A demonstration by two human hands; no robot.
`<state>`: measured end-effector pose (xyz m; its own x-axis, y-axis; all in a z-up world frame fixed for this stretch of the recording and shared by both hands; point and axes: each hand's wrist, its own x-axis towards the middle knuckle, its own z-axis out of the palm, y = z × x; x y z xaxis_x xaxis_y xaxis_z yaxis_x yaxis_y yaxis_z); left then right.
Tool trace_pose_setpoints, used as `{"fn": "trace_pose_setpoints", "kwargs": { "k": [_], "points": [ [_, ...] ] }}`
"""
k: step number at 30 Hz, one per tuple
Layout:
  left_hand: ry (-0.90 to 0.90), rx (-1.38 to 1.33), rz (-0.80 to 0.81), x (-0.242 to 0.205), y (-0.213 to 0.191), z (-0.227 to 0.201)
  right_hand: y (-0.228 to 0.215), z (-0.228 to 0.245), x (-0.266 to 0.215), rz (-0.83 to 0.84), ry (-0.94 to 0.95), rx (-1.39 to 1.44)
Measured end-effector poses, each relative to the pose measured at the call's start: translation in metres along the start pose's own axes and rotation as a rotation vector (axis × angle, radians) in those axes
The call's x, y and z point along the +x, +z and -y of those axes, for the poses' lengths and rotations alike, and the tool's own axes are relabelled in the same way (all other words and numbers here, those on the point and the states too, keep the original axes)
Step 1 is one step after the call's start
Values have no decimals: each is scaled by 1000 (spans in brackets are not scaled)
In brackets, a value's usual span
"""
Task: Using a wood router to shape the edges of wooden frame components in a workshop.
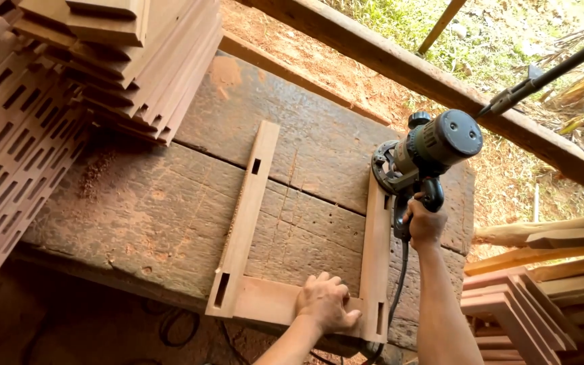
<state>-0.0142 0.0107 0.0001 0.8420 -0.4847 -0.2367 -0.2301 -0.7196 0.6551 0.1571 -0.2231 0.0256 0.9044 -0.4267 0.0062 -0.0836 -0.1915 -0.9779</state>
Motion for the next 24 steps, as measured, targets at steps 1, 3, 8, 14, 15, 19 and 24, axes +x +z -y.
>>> {"fn": "trace_pose_setpoints", "kwargs": {
  "k": [1, 3, 8, 14, 15, 19, 24],
  "points": [
    [-2, 3, 0, 0, 0, 0, 0, -2, 2, 1, 1, 4],
    [0, 58, 24, 0, -1, -1, -2, -6, 8, 13, 12, 20],
    [-21, 51, 6, -1, -5, -5, 0, -10, 15, 12, -13, 32],
    [-7, -28, -152, 0, 10, -1, -3, -16, 29, 10, -21, 20],
    [-3, -21, -161, 0, 12, -1, -3, -14, 30, 11, -14, 15],
    [1, -47, -209, 12, 16, 5, -2, -15, 35, 1, 1, 3],
    [37, 86, -541, 27, 67, 20, 7, 18, -6, -119, -94, -225]
  ]
}}
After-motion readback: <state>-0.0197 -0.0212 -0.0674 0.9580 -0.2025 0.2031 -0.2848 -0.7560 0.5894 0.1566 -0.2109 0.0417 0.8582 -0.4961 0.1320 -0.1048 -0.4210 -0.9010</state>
